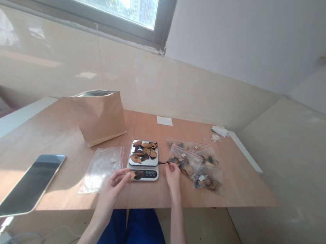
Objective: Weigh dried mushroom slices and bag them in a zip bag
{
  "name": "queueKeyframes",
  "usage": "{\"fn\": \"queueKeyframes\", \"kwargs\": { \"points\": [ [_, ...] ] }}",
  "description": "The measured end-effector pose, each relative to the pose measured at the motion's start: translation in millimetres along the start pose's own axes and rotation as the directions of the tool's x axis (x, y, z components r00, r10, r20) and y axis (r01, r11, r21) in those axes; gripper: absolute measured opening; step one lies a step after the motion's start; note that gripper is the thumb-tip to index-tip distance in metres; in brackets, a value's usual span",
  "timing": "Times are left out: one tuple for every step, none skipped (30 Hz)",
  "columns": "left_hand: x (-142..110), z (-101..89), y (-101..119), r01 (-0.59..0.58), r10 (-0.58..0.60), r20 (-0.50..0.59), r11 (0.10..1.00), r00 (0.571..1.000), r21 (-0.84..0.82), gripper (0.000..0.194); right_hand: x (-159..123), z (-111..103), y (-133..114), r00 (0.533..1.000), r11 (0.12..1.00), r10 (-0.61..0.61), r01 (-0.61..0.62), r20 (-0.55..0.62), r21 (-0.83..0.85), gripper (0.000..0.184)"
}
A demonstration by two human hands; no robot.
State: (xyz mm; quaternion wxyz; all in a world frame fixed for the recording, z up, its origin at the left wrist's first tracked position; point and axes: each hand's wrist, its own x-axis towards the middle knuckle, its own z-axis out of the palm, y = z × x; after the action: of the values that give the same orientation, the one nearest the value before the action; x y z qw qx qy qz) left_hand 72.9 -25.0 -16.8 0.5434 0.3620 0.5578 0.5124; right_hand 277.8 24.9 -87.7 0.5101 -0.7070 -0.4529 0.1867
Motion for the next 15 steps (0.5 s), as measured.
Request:
{"fn": "queueKeyframes", "kwargs": {
  "points": [
    [0,0.0,-1,-0.003,0.003,0.001,1.0,1.0,-0.002,0.052,0,-5,-2,0.999,0.999,-0.006,0.005,-0.042,-0.033,0.023],
    [0,0.2,-1,-0.005,0.005,-0.004,1.0,1.0,-0.006,0.052,-1,-10,-7,0.996,0.996,-0.027,0.018,-0.09,-0.091,0.025],
    [0,0.7,-2,-0.006,0.006,-0.012,1.0,1.0,-0.009,0.052,-1,-12,-13,0.989,0.985,-0.063,0.04,-0.133,-0.17,0.029],
    [-1,1.3,-2,-0.005,0.005,-0.02,1.0,1.0,-0.01,0.052,-2,-13,-21,0.982,0.964,-0.112,0.069,-0.155,-0.258,0.033],
    [-1,2.1,-2,-0.003,0.003,-0.026,1.0,1.0,-0.011,0.052,-4,-12,-30,0.975,0.933,-0.169,0.109,-0.148,-0.344,0.036],
    [-2,3.0,-2,0.001,-0.002,-0.03,1.0,1.0,-0.011,0.053,-5,-9,-39,0.968,0.897,-0.228,0.169,-0.102,-0.409,0.037],
    [-2,4.0,-1,0.006,-0.007,-0.033,1.0,0.999,-0.012,0.054,-7,-5,-48,0.958,0.861,-0.286,0.251,-0.014,-0.442,0.037],
    [-2,4.8,-1,0.01,-0.01,-0.036,1.0,0.999,-0.014,0.055,-8,-1,-56,0.934,0.824,-0.343,0.35,0.099,-0.445,0.036],
    [-2,5.3,-1,0.013,-0.013,-0.039,1.0,0.999,-0.015,0.056,-10,3,-62,0.893,0.783,-0.395,0.449,0.215,-0.429,0.035],
    [-2,5.5,0,0.012,-0.012,-0.046,1.0,0.999,-0.016,0.056,-12,7,-67,0.845,0.743,-0.434,0.532,0.313,-0.406,0.034],
    [-2,5.3,0,0.007,-0.008,-0.053,1.0,0.999,-0.018,0.056,-14,9,-69,0.801,0.709,-0.457,0.59,0.387,-0.387,0.033],
    [-2,4.6,1,-0.001,0.0,-0.059,1.0,0.998,-0.018,0.056,-15,10,-70,0.774,0.685,-0.464,0.622,0.431,-0.379,0.031],
    [-2,3.5,1,-0.009,0.008,-0.064,1.0,0.998,-0.014,0.055,-17,10,-69,0.765,0.674,-0.46,0.631,0.451,-0.384,0.031],
    [-1,2.1,2,-0.013,0.012,-0.067,1.0,0.998,-0.004,0.055,-18,8,-68,0.767,0.672,-0.452,0.628,0.455,-0.392,0.03],
    [-1,0.5,3,-0.014,0.014,-0.073,1.0,0.997,0.011,0.055,-19,4,-64,0.772,0.674,-0.444,0.622,0.454,-0.398,0.03]
  ]
}}
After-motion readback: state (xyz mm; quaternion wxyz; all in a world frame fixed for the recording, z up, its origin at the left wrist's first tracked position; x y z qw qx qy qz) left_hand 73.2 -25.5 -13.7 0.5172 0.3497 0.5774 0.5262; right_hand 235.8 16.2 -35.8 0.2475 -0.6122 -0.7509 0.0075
